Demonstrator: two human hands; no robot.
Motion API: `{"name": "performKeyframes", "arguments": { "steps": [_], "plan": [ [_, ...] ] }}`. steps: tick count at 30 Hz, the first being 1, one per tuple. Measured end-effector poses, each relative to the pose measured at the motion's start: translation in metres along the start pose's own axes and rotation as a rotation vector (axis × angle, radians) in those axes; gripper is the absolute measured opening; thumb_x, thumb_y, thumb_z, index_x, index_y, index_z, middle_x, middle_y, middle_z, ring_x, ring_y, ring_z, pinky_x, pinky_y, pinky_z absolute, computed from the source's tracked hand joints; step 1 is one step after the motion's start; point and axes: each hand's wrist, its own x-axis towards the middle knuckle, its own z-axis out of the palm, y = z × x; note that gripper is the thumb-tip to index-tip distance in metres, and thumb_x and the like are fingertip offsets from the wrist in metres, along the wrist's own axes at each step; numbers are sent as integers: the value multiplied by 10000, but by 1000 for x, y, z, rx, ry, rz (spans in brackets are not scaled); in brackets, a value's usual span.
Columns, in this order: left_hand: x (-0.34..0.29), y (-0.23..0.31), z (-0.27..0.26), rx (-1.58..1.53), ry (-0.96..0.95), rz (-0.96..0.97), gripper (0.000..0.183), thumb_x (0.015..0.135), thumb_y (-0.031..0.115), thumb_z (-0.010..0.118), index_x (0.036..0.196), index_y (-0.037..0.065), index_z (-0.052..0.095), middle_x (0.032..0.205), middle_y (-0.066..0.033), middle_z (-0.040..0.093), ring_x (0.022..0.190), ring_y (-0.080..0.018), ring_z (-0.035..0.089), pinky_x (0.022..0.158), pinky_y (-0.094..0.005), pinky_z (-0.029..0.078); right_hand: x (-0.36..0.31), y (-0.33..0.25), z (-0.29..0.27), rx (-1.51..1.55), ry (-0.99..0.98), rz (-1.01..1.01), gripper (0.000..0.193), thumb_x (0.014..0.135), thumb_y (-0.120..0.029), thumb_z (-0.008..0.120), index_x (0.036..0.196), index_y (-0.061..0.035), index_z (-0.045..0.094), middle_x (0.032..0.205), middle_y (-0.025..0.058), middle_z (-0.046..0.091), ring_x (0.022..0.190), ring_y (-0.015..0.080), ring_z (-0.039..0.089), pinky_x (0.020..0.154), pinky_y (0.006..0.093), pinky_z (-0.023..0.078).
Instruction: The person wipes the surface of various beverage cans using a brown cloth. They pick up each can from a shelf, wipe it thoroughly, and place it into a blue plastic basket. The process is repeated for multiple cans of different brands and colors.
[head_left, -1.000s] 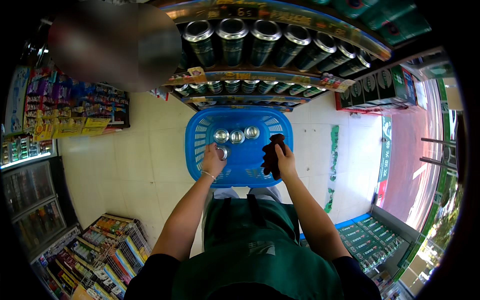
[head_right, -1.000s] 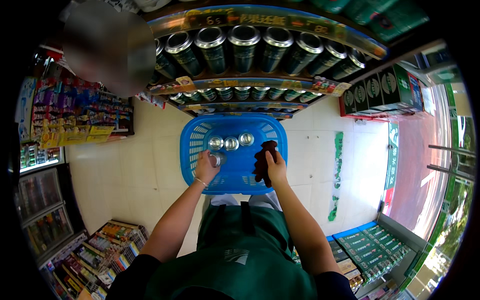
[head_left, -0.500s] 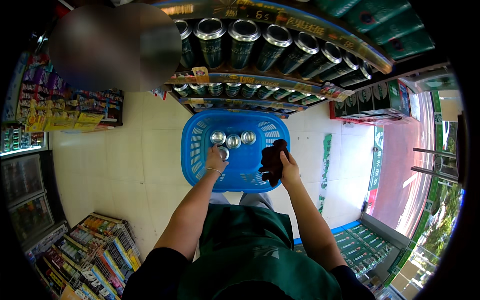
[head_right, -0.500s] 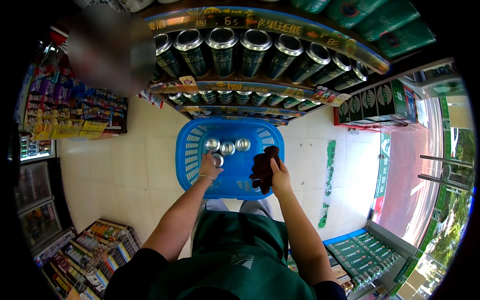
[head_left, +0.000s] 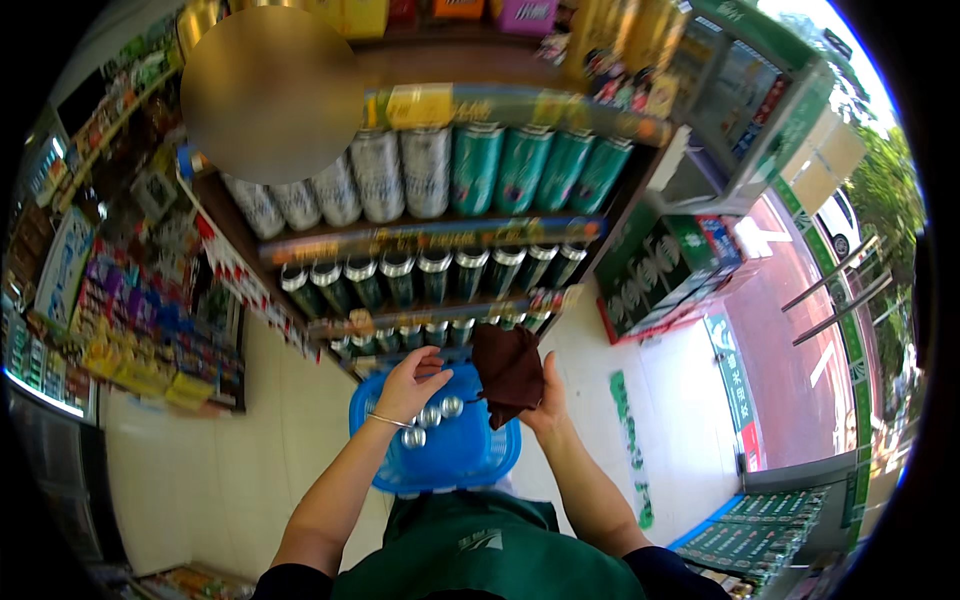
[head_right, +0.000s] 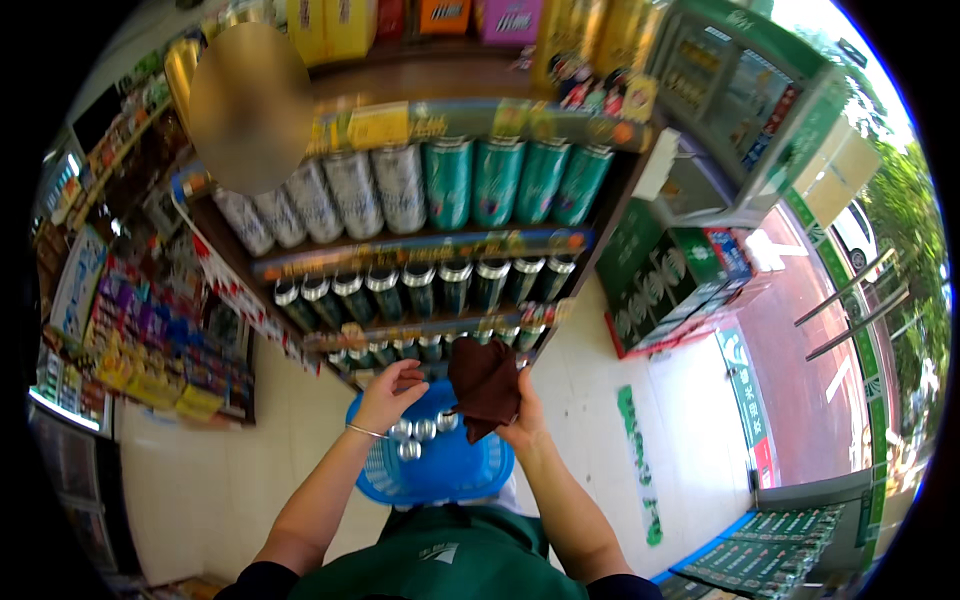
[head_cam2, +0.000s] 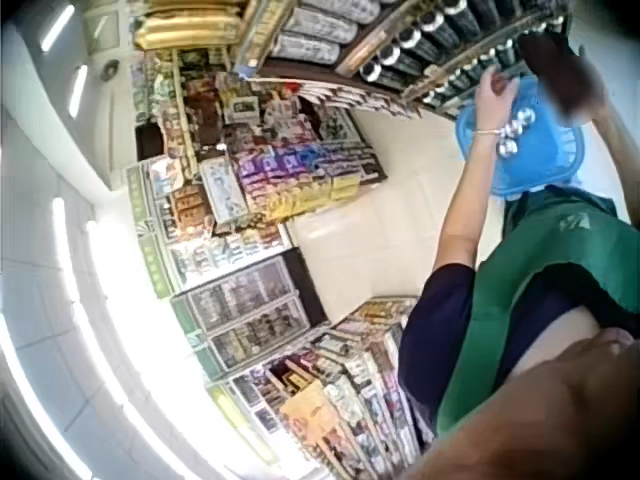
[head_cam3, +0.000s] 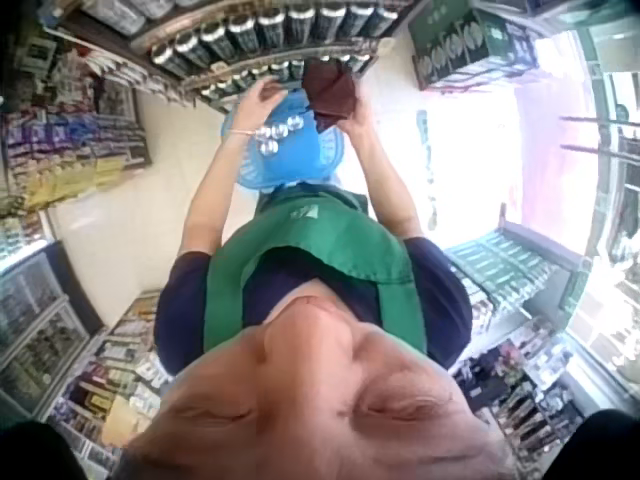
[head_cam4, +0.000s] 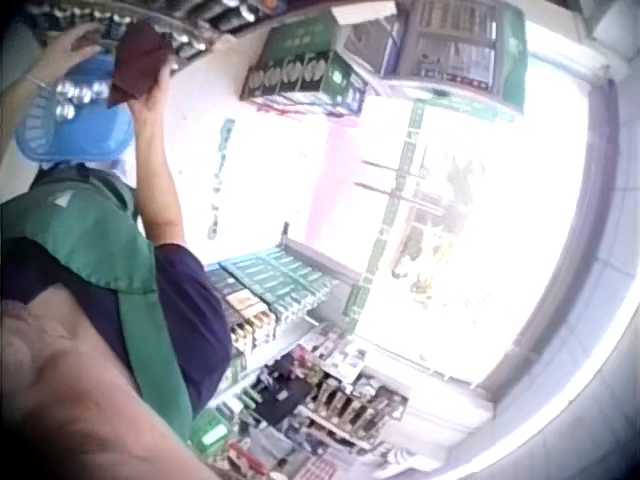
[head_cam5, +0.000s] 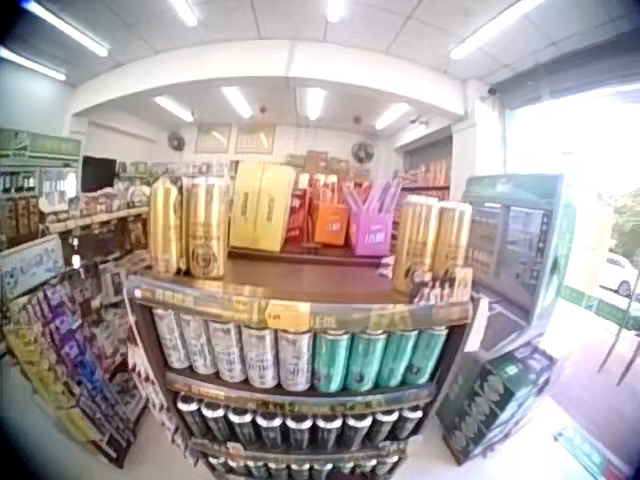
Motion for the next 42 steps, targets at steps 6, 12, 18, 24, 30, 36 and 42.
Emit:
{"name": "performKeyframes", "arguments": {
  "steps": [6, 12, 18, 24, 30, 36, 42],
  "plan": [
    [74, 184, 3, 79, -86, 455, 420, 856, 90, 666, 1238, 30, 501, 1022, -55, 619, 942, -130, 604, 850, -274, 485, 15, -50, 82, -212, 103, -53, 537, 932, -354, 543, 1365, -70, 398, 1362, 147, 472, 1239, 310, 472, 1047, 481, 373],
    [164, 336, 41, 275, 222, 1073, 577, 829, 183, 705, 1309, 13, 433, 1187, -137, 548, 1122, -212, 533, 955, -343, 434, 18, -86, 95, -195, 56, -118, 492, 947, -333, 513, 1345, -60, 419, 1345, 161, 487, 1211, 313, 495, 1042, 482, 375],
    [244, 394, 77, 39, 232, 714, 1112, 639, 423, 835, 1397, -87, 200, 1269, -229, 484, 1184, -293, 490, 986, -359, 401, 8, -103, 102, -206, 62, -153, 477, 953, -305, 501, 1359, -75, 404, 1367, 157, 464, 1236, 318, 474, 1054, 484, 365],
    [244, 398, 98, -131, 52, 702, 679, 692, 266, 822, 1184, -30, 460, 1082, -127, 611, 961, -218, 604, 839, -313, 482, 0, -112, 88, -204, 25, -220, 478, 962, -281, 478, 1374, -65, 371, 1374, 181, 446, 1250, 330, 458, 1061, 492, 355],
    [231, 388, 86, -181, 430, 972, 569, 752, 213, 789, 1173, 21, 457, 1088, -86, 589, 966, -157, 580, 849, -292, 473, 0, -106, 88, -207, 45, -235, 468, 965, -286, 472, 1369, -68, 381, 1373, 164, 453, 1247, 326, 460, 1061, 486, 354],
    [141, 349, 50, -383, 223, 1017, 537, 804, 188, 728, 1222, 21, 436, 1088, -97, 590, 936, -167, 604, 813, -302, 504, -3, -89, 112, -227, -43, -461, 474, 983, -285, 430, 1394, -64, 344, 1377, 140, 450, 1247, 308, 462, 1053, 466, 366],
    [35, 228, 48, -905, -248, 382, 567, 944, 509, 425, 1172, -2, 520, 1009, -141, 634, 949, -276, 639, 820, -371, 531, -24, -47, 174, -1642, -445, -859, 541, 852, -189, 547, 1362, -72, 411, 1385, 134, 431, 1285, 322, 388, 1082, 482, 280]
  ]
}}
